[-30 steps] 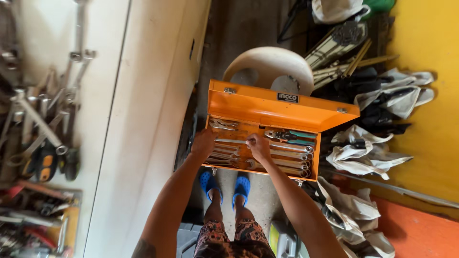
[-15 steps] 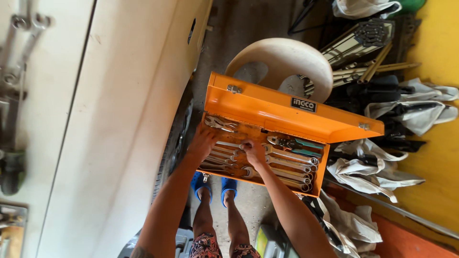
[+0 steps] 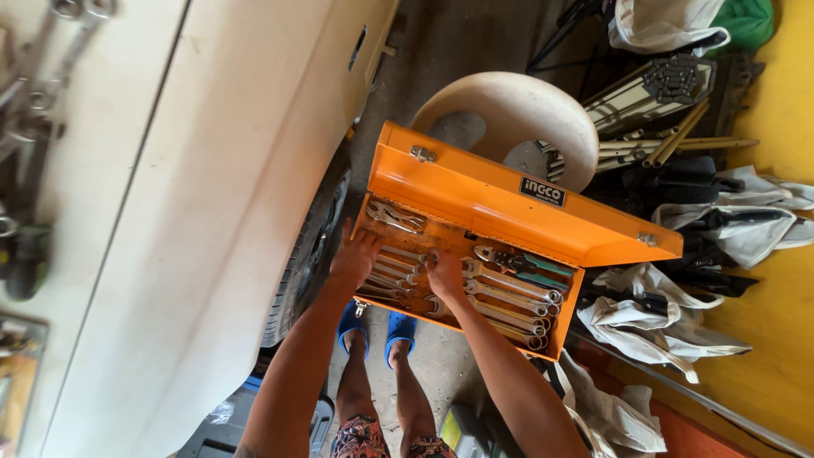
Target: The person repeatedly picks up wrenches from a white car hood and places them into an orange toolbox. The person handles the tools one at a time, moving them between the car hood and the toolbox multiple times.
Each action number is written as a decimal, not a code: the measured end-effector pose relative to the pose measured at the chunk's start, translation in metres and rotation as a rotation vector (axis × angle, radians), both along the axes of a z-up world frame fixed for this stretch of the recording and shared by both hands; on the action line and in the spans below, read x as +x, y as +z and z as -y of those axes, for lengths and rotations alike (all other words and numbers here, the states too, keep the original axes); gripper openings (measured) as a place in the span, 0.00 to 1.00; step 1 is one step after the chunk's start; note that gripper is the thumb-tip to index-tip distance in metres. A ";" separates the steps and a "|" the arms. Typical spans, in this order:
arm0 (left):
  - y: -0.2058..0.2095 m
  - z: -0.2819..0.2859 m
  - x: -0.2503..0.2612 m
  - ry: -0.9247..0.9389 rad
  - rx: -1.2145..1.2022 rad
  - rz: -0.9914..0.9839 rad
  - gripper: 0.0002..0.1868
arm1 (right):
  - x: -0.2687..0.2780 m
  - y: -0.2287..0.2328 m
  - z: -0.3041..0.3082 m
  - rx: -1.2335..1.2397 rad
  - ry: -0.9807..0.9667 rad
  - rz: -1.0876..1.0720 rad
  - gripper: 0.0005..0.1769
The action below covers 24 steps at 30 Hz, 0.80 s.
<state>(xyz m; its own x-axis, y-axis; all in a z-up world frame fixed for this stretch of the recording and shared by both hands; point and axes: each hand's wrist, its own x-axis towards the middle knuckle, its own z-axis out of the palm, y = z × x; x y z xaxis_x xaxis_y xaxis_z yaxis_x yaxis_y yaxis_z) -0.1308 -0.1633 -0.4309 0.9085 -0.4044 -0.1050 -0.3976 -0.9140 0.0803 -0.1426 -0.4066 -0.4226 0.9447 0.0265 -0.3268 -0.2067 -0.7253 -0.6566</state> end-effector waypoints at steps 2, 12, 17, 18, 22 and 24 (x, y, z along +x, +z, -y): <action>0.014 -0.001 -0.006 -0.018 -0.039 0.007 0.18 | 0.002 0.010 0.001 -0.066 0.044 0.153 0.12; 0.177 -0.032 0.013 0.151 -0.402 0.076 0.16 | 0.055 0.139 -0.066 0.125 0.217 0.270 0.11; 0.268 -0.068 0.018 0.258 -0.476 0.152 0.09 | 0.075 0.234 -0.125 0.161 0.362 0.365 0.14; 0.283 -0.077 0.020 0.266 -0.473 0.208 0.06 | 0.078 0.252 -0.136 0.159 0.386 0.389 0.14; 0.335 -0.128 0.029 0.329 -0.501 0.323 0.06 | 0.092 0.316 -0.185 0.173 0.468 0.500 0.13; 0.356 -0.151 0.031 0.376 -0.484 0.377 0.06 | 0.097 0.339 -0.210 0.186 0.505 0.553 0.13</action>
<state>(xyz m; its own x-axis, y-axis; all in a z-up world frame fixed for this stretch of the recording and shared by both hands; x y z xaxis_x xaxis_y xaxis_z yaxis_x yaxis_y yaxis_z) -0.0996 -0.0128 -0.0752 0.9346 0.0216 0.3552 -0.1431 -0.8911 0.4306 -0.0460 -0.1966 -0.0836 0.8281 0.5059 0.2416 0.5136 -0.5118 -0.6887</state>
